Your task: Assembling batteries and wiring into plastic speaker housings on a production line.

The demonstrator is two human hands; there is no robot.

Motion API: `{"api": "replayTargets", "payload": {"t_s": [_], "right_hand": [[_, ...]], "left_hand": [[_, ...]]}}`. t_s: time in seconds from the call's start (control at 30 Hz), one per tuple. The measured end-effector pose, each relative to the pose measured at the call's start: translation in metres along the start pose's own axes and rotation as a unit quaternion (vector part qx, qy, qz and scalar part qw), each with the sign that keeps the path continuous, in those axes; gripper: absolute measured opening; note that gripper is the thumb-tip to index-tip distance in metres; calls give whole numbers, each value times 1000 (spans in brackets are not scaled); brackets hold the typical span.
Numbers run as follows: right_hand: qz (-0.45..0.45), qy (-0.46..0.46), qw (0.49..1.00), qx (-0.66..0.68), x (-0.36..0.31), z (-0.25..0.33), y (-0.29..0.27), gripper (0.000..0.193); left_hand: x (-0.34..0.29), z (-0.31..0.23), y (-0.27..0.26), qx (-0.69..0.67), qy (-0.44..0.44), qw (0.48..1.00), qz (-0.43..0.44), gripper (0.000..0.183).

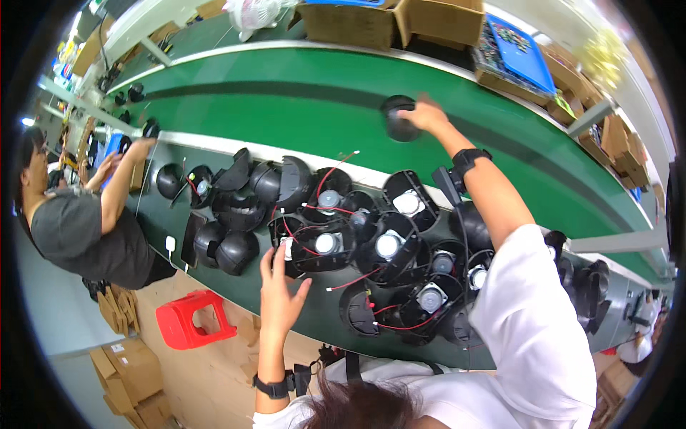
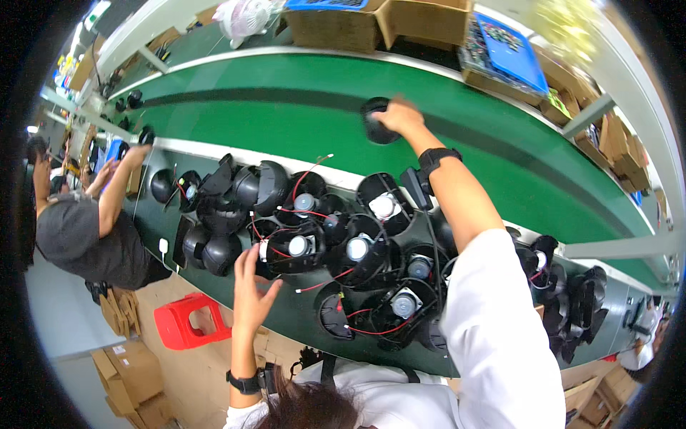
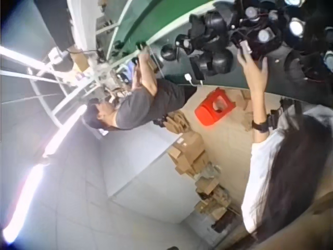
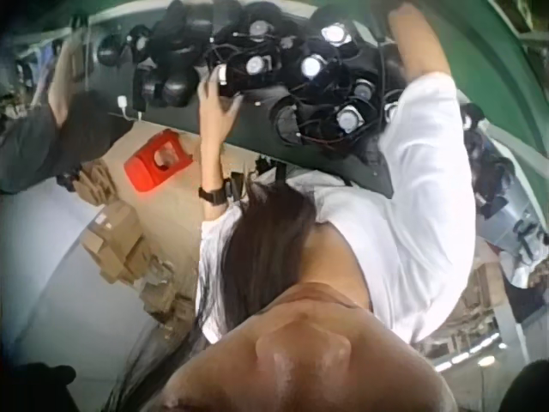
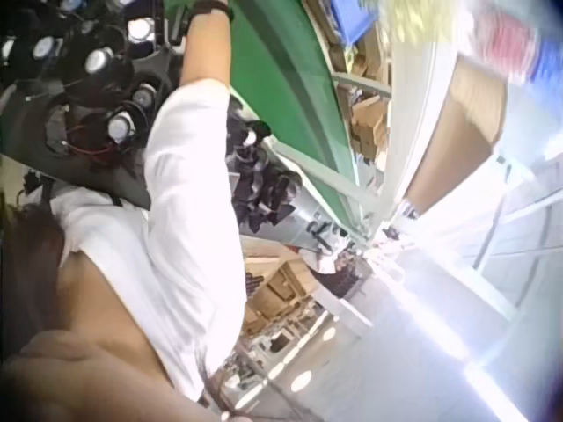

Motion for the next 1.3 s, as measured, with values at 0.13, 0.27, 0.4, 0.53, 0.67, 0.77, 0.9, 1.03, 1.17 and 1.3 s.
{"api": "replayTargets", "payload": {"t_s": [0.13,0.27,0.4,0.53,0.67,0.77,0.9,1.03,1.17,1.3], "right_hand": [[-39,-21,997,66,21,-46,33,72],[26,-22,996,83,9,-74,24,84],[-7,-46,991,122,-27,-72,9,80],[15,-52,982,179,-84,-57,-44,75],[4,-109,966,236,-161,-41,-93,63],[14,-143,947,287,-231,-22,-125,58],[29,-171,901,398,-338,-17,-150,58],[25,-154,860,486,-443,-42,-145,66],[38,-53,812,580,-533,-68,-98,76],[31,-120,909,397,-590,-63,-81,73]], "left_hand": [[-47,59,-45,-79,-71,988,-113,42],[-163,191,4,-47,-310,948,-57,25],[-306,342,105,3,-419,897,140,28],[-375,369,117,-32,-440,889,124,27],[-417,364,113,-59,-440,889,112,27],[-444,353,123,-77,-432,889,131,27],[-481,345,118,-80,-431,881,176,26],[-451,336,107,-70,-411,877,238,26],[-368,327,100,-54,-383,872,299,26],[-286,323,109,-29,-357,854,377,25]]}}
Point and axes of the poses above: each hand's wrist, its own x-axis towards the middle knuckle, its own y-axis out of the palm, z = x × y, the point moved 6 cm from there along x, towards the middle knuckle, and after that the axes turned 11 degrees about -y, right-handed, at the moved point
